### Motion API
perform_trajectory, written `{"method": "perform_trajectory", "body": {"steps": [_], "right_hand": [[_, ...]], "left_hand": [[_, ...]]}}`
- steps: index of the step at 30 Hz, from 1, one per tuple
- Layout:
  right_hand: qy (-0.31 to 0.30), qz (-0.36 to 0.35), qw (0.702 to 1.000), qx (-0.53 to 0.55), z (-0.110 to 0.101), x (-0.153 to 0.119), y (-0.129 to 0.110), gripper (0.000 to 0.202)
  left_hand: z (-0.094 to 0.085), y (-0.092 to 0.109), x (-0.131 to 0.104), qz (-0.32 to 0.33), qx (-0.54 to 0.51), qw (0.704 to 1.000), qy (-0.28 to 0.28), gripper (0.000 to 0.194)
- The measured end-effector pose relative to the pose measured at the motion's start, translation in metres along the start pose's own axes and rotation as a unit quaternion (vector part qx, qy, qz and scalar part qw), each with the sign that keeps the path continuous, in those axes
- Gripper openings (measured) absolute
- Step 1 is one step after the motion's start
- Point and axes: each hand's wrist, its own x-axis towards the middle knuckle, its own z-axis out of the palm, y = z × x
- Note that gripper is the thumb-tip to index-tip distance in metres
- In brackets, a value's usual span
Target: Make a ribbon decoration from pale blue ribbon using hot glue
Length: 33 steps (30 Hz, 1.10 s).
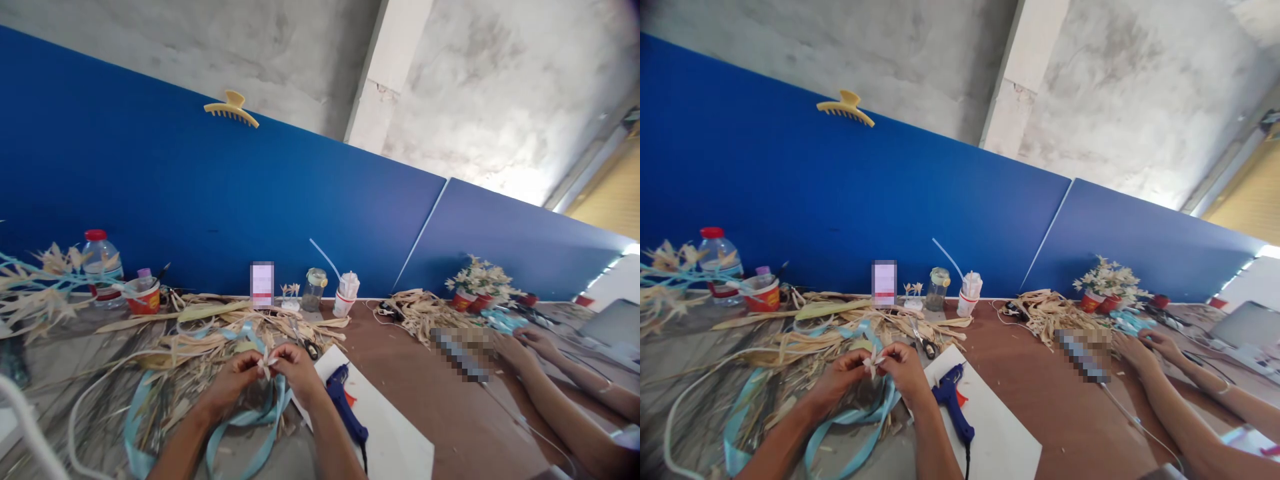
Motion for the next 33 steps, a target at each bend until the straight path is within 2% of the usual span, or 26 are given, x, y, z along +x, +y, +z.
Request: {"method": "perform_trajectory", "body": {"steps": [7,21,24,28,33], "right_hand": [[0.034,0.003,0.999,0.013,0.002,0.002,0.006,0.016],[0.028,0.012,0.999,0.029,0.004,0.002,0.009,0.014],[0.040,0.017,0.997,0.059,0.002,0.002,0.008,0.019],[0.103,0.007,0.991,0.081,-0.001,0.002,0.001,0.029],[0.143,-0.043,0.989,0.017,-0.010,-0.004,-0.030,0.028]], "left_hand": [[-0.001,-0.002,0.001,-0.005,0.018,1.000,-0.007,0.021],[0.002,0.005,0.000,-0.001,0.017,1.000,-0.006,0.018],[0.001,0.002,0.000,-0.017,-0.015,1.000,0.016,0.018],[-0.001,0.003,-0.001,-0.032,-0.124,0.989,0.077,0.020],[-0.005,0.009,-0.001,-0.009,-0.190,0.975,0.116,0.024]]}}
